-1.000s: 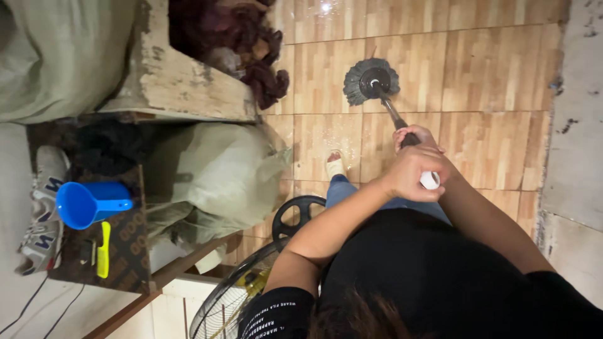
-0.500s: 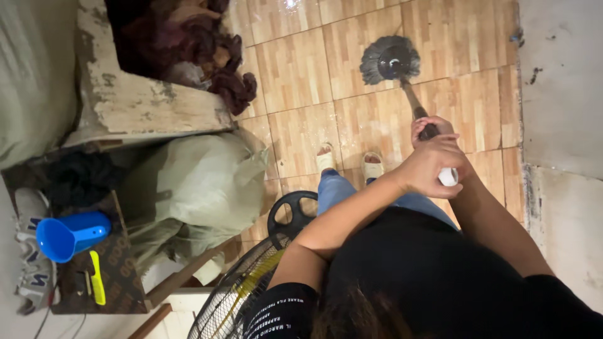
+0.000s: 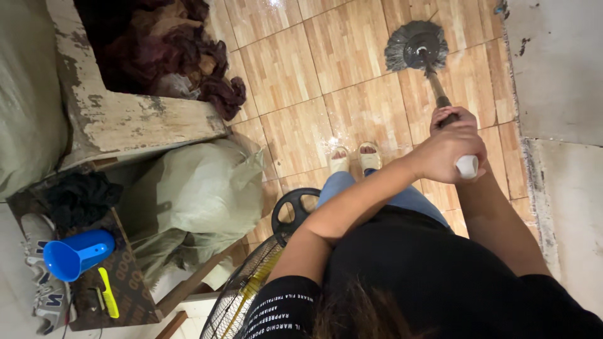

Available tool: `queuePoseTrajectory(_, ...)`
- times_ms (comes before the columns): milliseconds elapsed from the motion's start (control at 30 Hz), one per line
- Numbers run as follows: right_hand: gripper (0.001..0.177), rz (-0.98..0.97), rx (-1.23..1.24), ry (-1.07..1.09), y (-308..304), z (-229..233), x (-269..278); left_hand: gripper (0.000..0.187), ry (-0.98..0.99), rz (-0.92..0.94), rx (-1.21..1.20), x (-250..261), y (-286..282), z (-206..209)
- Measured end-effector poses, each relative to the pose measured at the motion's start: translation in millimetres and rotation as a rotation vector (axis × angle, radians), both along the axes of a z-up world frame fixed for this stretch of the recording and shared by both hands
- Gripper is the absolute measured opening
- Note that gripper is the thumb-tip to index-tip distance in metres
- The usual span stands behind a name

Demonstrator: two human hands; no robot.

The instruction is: The person mops a tiled floor using a spin mop, periodically dipping the mop into a blue bucket of water and rinsing it in a separate bucket.

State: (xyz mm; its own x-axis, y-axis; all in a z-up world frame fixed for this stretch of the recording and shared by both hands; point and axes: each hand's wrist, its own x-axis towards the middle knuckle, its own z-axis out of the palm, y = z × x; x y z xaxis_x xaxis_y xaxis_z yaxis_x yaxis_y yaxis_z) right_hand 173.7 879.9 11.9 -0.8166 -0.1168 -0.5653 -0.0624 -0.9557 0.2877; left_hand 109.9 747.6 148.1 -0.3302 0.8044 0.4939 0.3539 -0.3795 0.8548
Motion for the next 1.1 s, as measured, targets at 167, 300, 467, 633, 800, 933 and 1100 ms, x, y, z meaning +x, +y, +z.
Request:
queuePoseTrajectory(167,0.016,0.259,0.2,-0.125,8.0,-39.6,-5.3,0.024,0.036,0.043,-0.046,-5.3,-27.7,-12.2)
queuePoseTrajectory(300,0.015,0.488,0.346,-0.177,4.1,-74.0,-13.1,0.02,0.029,0.038,-0.049,-4.7,-49.9,-19.5)
queuePoseTrajectory(467,0.017,0.517,0.26,-0.177,-21.1,-93.5,-20.3,0.019,0.015,0.118,-0.007,-8.2,-80.9,-14.2)
queuePoseTrajectory(633,0.016,0.579,0.353,-0.14,-66.1,-96.8,-34.4,0.021,-0.01,0.131,-0.03,-19.2,-128.0,-5.7)
queuePoseTrajectory(800,0.016,0.686,0.433,-0.196,-128.7,-76.5,-54.0,0.019,-0.02,0.205,-0.037,-25.6,-184.5,8.6)
queuePoseTrajectory(933,0.017,0.888,0.669,-0.256,-190.2,-29.9,-69.5,0.019,-0.022,0.294,-0.037,-26.0,-236.0,21.6)
queuePoseTrajectory(1100,0.015,1.053,0.579,-0.236,-256.9,-24.0,-73.2,0.02,-0.026,0.377,-0.06,-20.1,-294.7,40.4)
